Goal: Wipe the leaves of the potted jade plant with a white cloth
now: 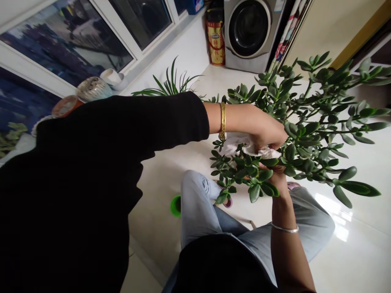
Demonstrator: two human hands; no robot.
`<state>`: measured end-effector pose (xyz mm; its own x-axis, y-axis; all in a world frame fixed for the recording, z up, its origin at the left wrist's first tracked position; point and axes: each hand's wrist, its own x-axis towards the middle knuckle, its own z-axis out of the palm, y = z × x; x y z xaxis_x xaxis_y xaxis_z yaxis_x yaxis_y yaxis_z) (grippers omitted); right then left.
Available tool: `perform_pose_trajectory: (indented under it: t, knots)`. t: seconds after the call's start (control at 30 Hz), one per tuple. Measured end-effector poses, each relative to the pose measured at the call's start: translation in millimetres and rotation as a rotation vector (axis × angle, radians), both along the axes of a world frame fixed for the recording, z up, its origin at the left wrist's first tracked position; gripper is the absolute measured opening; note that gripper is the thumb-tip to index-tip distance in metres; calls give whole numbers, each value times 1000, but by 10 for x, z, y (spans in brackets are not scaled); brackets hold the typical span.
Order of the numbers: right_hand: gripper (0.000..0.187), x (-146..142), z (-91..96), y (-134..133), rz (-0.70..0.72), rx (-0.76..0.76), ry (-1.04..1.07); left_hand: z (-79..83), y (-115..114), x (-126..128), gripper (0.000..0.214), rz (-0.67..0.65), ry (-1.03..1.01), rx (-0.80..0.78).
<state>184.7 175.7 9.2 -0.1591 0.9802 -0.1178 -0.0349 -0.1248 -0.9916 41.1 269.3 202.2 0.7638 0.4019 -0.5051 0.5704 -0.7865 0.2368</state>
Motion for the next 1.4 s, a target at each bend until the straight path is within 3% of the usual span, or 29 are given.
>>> perform_pose_trajectory:
  t: [0.33, 0.53, 0.87, 1.07, 1.2, 1.3, 1.4]
  knots:
    - [28, 28, -197, 35, -41, 8, 52, 13, 34, -32, 22, 2, -31, 63]
    - [24, 36, -148, 47, -26, 47, 46, 125, -8, -57, 20, 78, -61, 72]
    - [33, -8, -18, 41, -58, 61, 16, -87, 71, -117, 16, 115, -147, 84]
    - [33, -14, 100, 42, -13, 109, 2, 232, -7, -195, 23, 115, -182, 99]
    - [34, -16, 86, 50, -19, 113, -19, 416, -32, -249, 25, 176, -273, 5]
    - [36, -42, 28, 34, -72, 95, -33, 449, -41, -231, 24, 216, -319, -84]
    - [36, -84, -6, 13, -141, 96, -32, 401, -28, -133, 25, 139, -251, -139]
